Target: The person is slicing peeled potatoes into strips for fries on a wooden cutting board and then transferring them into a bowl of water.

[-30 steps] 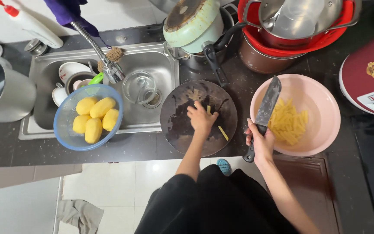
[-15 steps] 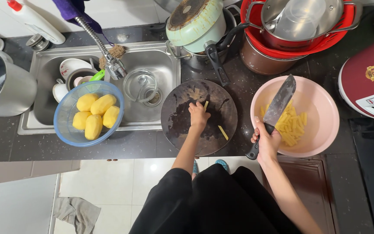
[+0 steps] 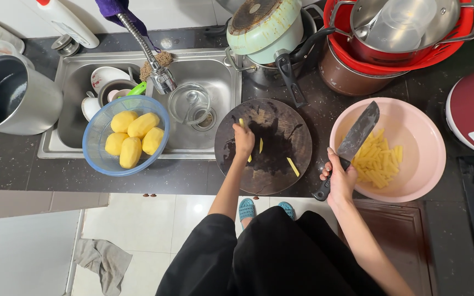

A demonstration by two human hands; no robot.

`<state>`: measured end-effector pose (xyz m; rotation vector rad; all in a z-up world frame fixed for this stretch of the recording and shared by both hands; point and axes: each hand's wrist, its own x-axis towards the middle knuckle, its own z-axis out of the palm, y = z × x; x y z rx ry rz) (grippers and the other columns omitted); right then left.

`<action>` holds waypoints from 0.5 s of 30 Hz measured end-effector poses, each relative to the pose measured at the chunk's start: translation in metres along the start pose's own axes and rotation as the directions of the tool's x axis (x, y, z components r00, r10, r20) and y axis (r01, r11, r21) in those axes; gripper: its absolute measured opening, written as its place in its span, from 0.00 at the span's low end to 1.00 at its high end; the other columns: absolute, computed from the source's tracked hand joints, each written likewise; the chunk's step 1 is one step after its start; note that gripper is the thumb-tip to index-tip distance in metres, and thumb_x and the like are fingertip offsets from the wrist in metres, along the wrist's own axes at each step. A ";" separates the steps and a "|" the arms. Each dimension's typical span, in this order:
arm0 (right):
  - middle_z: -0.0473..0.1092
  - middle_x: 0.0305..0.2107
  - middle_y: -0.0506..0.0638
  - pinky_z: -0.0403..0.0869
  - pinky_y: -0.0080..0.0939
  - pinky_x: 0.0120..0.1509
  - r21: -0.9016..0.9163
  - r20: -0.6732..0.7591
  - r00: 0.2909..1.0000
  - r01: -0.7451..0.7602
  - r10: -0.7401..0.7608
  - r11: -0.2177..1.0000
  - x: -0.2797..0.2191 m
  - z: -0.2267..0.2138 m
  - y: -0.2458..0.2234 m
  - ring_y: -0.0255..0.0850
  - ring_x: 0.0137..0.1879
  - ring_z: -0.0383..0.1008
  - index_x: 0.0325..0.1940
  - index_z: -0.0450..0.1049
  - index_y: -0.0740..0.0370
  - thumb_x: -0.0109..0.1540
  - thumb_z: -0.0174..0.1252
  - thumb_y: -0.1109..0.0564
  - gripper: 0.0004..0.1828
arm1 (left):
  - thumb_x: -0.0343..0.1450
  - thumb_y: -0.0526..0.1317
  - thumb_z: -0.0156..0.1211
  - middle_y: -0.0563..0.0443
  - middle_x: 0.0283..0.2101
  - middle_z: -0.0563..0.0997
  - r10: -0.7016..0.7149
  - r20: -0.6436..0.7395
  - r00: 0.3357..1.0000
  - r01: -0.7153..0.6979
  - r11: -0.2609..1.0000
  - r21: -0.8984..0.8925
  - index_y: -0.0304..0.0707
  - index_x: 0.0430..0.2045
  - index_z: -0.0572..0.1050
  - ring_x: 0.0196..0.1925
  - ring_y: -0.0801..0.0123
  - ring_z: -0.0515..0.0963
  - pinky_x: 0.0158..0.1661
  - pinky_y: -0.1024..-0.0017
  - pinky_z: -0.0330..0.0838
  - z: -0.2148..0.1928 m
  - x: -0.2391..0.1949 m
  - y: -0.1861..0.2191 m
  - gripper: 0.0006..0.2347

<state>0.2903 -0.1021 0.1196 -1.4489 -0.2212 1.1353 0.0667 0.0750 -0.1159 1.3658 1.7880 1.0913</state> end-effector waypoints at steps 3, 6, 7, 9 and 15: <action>0.61 0.20 0.41 0.61 0.32 0.27 0.012 -0.005 1.000 -0.028 0.028 1.000 -0.001 0.001 -0.001 0.29 0.23 0.59 0.34 0.68 0.57 0.65 0.64 0.53 0.12 | 0.79 0.46 0.50 0.25 0.40 0.81 -0.144 0.036 0.989 0.143 0.989 0.034 0.28 0.47 0.64 0.44 0.33 0.80 0.45 0.48 0.73 -0.003 -0.005 0.020 0.15; 0.60 0.20 0.40 0.60 0.32 0.27 0.026 -0.005 0.999 -0.034 0.034 0.999 -0.003 0.000 -0.002 0.28 0.23 0.58 0.35 0.69 0.56 0.64 0.64 0.53 0.11 | 0.74 0.53 0.57 0.27 0.38 0.82 -0.104 0.141 0.984 0.058 0.953 0.296 0.28 0.46 0.68 0.42 0.36 0.82 0.44 0.51 0.76 -0.037 -0.023 0.095 0.21; 0.60 0.20 0.40 0.60 0.32 0.27 0.029 -0.006 0.999 -0.033 0.033 0.999 -0.003 -0.001 -0.002 0.28 0.23 0.58 0.35 0.69 0.56 0.64 0.64 0.53 0.11 | 0.74 0.53 0.57 0.27 0.38 0.82 -0.102 0.143 0.984 0.056 0.953 0.297 0.28 0.46 0.68 0.42 0.36 0.82 0.44 0.51 0.76 -0.037 -0.024 0.100 0.21; 0.61 0.20 0.40 0.60 0.32 0.27 0.034 -0.016 0.999 -0.049 0.050 0.998 -0.004 -0.004 -0.002 0.28 0.23 0.59 0.35 0.69 0.56 0.64 0.64 0.53 0.11 | 0.67 0.58 0.66 0.32 0.39 0.82 -0.136 0.335 0.932 -0.088 0.814 0.574 0.28 0.43 0.72 0.43 0.43 0.83 0.42 0.56 0.79 -0.035 -0.027 0.108 0.28; 0.59 0.19 0.40 0.60 0.31 0.26 0.015 -0.033 0.998 -0.061 0.062 0.998 -0.018 -0.003 -0.009 0.28 0.23 0.58 0.37 0.72 0.56 0.63 0.63 0.54 0.07 | 0.64 0.51 0.71 0.40 0.41 0.84 -0.083 0.478 0.874 -0.274 0.730 0.626 0.29 0.40 0.79 0.44 0.51 0.85 0.41 0.62 0.82 0.008 -0.019 0.048 0.21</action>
